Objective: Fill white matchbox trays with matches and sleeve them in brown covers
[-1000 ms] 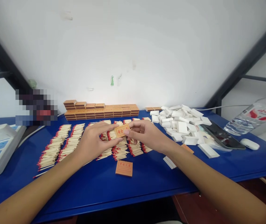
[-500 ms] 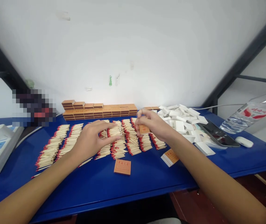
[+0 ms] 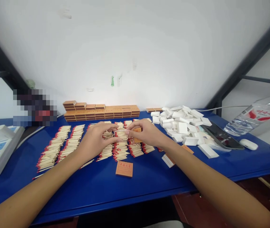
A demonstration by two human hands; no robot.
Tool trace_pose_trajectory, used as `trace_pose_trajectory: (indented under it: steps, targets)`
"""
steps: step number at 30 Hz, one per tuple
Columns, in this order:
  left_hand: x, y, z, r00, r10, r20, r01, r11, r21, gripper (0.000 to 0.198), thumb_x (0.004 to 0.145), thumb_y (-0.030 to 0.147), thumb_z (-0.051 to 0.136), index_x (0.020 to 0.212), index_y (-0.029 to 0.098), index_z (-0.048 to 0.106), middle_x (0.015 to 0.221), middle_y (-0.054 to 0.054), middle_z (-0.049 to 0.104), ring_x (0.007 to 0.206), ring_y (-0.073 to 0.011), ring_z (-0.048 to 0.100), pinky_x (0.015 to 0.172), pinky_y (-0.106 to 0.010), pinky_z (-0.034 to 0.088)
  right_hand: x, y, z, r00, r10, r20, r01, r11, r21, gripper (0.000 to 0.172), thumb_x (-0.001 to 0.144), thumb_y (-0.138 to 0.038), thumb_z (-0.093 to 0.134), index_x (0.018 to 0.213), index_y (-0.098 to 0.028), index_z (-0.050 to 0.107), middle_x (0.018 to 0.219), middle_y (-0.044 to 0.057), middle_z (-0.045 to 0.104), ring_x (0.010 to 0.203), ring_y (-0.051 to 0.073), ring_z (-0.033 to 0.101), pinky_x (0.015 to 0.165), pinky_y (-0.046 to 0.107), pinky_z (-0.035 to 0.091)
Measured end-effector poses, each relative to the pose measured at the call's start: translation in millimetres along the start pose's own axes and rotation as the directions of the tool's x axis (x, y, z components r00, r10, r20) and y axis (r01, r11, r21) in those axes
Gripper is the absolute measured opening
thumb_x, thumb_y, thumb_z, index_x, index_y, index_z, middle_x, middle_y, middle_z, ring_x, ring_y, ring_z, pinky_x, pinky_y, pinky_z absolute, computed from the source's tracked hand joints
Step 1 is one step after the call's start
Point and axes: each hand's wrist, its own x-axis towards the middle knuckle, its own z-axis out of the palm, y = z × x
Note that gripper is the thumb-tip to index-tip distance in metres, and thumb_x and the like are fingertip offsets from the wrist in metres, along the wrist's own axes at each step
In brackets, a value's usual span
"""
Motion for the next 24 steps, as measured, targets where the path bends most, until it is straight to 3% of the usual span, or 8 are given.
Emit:
trace_pose_trajectory:
  steps: [6,18,24]
  targets:
    - [3.4,-9.0,-1.9,0.993,-0.097,0.074,0.101,0.994,-0.043,0.039,0.095,0.06,0.071,0.109,0.026,0.083,0.102,-0.006,0.083,0.092,-0.0229,0.074,0.083,-0.034,0.056,2.6,7.9,4.1,0.999,0.036,-0.013,-0.037,0.997,-0.069,0.019,0.089,-0.039,0.078,0.085,-0.02,0.078,0.092,0.004,0.08,0.091,0.022,0.071,0.084,0.035,0.05]
    - [2.4,-12.9,-2.0,0.999,-0.005,0.043,0.005,1.0,-0.017,0.031,0.097,0.053,0.072,0.111,0.028,0.083,0.101,-0.004,0.081,0.095,-0.0241,0.07,0.087,-0.038,0.055,-2.0,5.4,5.9,0.984,-0.164,-0.067,0.147,0.968,-0.202,0.005,0.093,-0.026,0.075,0.089,-0.023,0.075,0.087,-0.001,0.078,0.083,0.019,0.07,0.08,0.033,0.048]
    - [2.6,-15.2,-2.4,0.993,0.119,-0.024,-0.119,0.993,-0.012,0.02,0.097,0.041,0.076,0.108,0.026,0.082,0.102,-0.005,0.08,0.097,-0.024,0.069,0.086,-0.037,0.055,-2.8,5.1,4.8,0.967,-0.243,-0.071,0.207,0.92,-0.332,0.003,0.094,-0.021,0.074,0.095,-0.024,0.073,0.09,-0.001,0.078,0.084,0.019,0.07,0.082,0.033,0.047]
